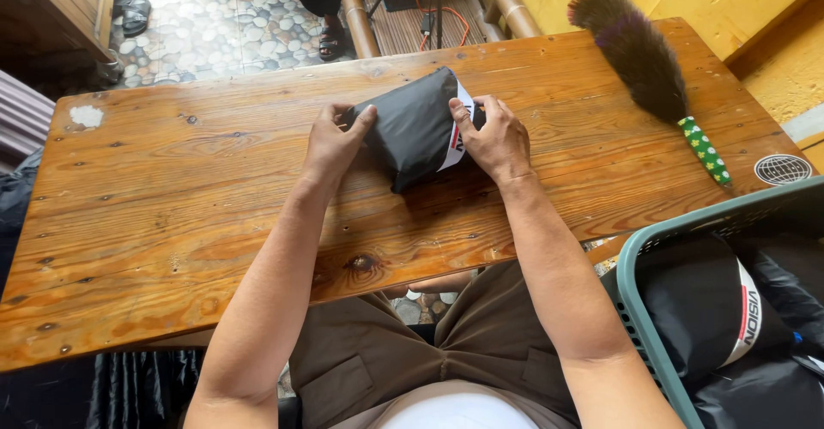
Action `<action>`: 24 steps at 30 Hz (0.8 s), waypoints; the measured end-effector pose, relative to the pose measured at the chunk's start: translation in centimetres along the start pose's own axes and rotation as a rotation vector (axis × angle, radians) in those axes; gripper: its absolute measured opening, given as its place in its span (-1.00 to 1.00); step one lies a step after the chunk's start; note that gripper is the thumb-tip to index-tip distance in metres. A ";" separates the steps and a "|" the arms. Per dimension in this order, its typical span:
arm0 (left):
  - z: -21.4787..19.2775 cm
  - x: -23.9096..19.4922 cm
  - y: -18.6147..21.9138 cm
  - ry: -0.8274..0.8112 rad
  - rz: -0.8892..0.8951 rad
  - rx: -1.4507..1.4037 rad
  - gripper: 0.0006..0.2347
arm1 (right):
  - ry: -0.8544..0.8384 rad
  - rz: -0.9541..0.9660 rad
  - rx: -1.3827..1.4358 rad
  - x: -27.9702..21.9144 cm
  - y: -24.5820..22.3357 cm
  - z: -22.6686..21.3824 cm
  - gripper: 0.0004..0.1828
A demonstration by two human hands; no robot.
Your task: The person cleans a small black package with a feather duster, then places it in a basket. They then pick up a larger black package, clean it with the duster, and fold it on the table.
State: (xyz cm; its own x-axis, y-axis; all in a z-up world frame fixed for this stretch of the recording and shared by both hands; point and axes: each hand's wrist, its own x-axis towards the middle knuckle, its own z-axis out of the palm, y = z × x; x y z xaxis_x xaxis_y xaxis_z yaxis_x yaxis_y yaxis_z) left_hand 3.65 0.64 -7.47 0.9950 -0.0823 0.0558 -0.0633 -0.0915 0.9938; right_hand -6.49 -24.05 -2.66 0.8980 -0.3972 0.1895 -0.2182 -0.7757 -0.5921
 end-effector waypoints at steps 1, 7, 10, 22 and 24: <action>-0.3 0.2 -0.2 0.003 0.000 -0.001 -0.50 | -0.001 -0.003 -0.001 0.0 0.0 0.0 -0.14; -0.7 0.5 0.3 -0.058 0.031 0.297 -0.50 | 0.000 0.013 0.028 0.1 -0.1 -0.4 -0.19; -0.8 0.5 0.7 -0.133 0.033 0.303 -0.40 | -0.004 0.012 0.041 0.3 0.5 -0.3 -0.20; -0.5 -3.6 5.0 -0.546 0.052 0.013 -0.43 | -0.022 0.106 -0.020 1.0 0.5 -3.8 -0.26; 0.7 -4.6 5.2 -0.531 0.110 0.001 -0.48 | -0.142 0.112 -0.070 0.9 1.0 -5.8 -0.22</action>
